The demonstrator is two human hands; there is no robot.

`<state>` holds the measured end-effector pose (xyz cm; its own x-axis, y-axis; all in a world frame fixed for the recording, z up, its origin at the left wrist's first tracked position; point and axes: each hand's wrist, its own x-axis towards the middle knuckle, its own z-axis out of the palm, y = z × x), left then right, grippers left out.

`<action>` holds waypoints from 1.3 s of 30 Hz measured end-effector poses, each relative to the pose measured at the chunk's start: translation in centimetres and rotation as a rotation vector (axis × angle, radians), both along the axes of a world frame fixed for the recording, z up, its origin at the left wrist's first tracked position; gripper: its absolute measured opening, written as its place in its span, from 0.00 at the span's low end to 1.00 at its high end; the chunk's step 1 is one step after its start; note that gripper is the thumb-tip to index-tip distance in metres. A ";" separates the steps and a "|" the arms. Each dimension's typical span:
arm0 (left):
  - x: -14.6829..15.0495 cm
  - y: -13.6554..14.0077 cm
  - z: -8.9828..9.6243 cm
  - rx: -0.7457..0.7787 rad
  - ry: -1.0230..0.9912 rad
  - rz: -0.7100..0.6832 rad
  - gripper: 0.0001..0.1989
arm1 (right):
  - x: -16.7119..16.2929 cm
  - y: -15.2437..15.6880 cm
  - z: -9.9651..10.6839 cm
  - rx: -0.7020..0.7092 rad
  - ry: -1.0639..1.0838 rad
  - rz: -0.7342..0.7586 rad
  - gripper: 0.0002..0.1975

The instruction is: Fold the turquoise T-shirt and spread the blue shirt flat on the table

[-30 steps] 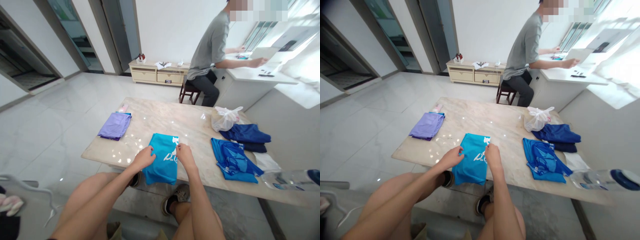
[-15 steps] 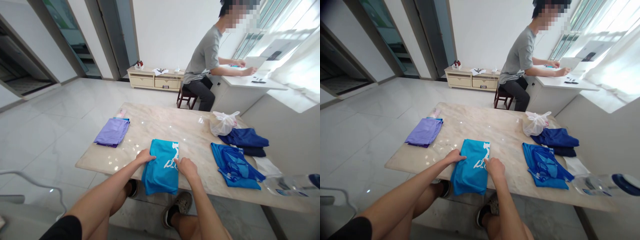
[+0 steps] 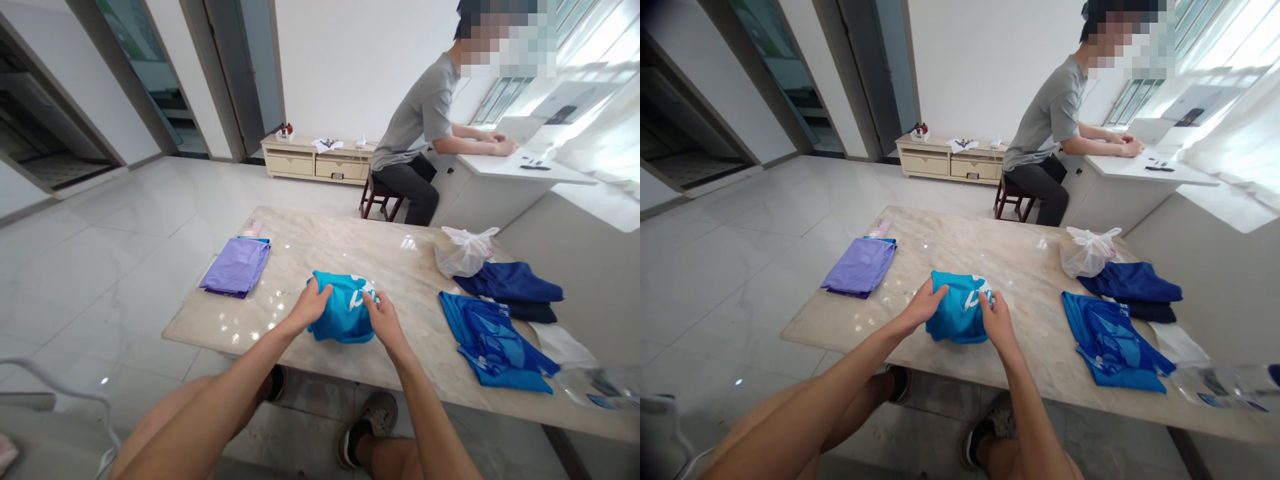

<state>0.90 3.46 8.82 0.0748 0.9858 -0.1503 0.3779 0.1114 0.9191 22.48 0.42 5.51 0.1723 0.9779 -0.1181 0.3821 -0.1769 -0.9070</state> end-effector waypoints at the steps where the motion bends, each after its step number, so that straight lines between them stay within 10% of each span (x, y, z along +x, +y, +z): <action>1: -0.2 0.0 1.2 0.065 -0.081 0.045 0.20 | -0.5 0.2 0.6 0.038 0.120 -0.026 0.30; 11: -4.2 0.2 6.3 0.304 -0.305 0.401 0.23 | -3.2 -3.2 3.0 -0.328 0.369 0.707 0.26; 17: -4.4 -1.4 7.7 0.177 -0.423 0.188 0.27 | -2.1 -1.7 1.8 -0.169 0.398 0.300 0.35; 24: -3.1 -1.9 6.1 0.032 -0.414 -0.014 0.34 | -2.2 -2.3 3.3 -0.137 0.624 0.210 0.36; 30: -5.0 -3.3 4.3 -0.441 -0.223 -0.289 0.34 | -2.8 -3.5 1.7 -0.086 0.421 0.071 0.30; 39: -15.6 -6.4 3.6 0.068 -0.140 0.037 0.40 | -14.1 -4.3 1.2 0.118 0.302 0.119 0.34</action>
